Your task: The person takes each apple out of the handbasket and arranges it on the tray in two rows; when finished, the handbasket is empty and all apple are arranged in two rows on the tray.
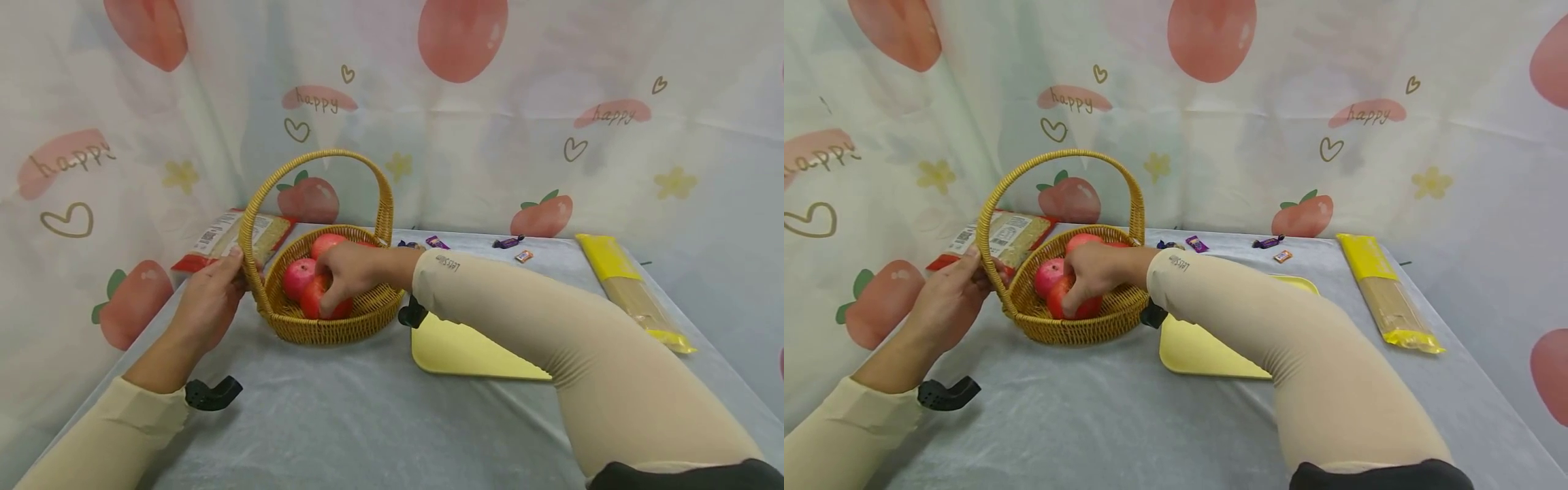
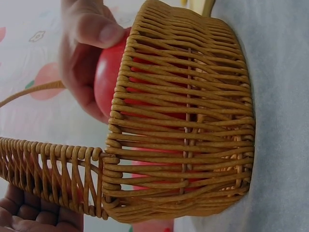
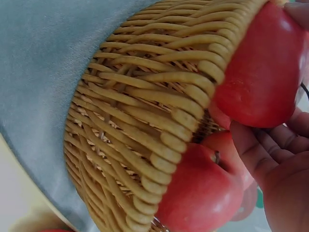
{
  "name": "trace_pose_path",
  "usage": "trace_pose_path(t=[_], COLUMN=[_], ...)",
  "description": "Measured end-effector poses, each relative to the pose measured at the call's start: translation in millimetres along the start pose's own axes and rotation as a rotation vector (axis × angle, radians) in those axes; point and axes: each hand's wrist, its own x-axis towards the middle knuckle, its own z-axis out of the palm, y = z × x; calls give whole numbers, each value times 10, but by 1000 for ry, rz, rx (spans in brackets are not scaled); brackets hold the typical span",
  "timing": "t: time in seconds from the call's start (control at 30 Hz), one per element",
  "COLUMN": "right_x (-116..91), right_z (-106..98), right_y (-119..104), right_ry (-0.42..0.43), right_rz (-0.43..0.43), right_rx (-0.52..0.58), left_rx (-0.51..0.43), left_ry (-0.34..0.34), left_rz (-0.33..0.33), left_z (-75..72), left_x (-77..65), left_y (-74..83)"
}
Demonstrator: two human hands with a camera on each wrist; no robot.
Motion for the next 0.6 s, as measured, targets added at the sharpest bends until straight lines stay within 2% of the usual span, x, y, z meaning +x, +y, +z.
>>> trace_pose_path(t=[0.33, 0.6], right_x=[-145, -316], right_z=[-64, -73], right_y=[72, 156], right_ry=[84, 165], right_rz=[-32, -18], right_rx=[-3, 121], left_rx=[-9, -23], left_ry=[-7, -14], left_rz=[-28, -3], left_z=[16, 4], left_x=[13, 6], left_y=[2, -11])
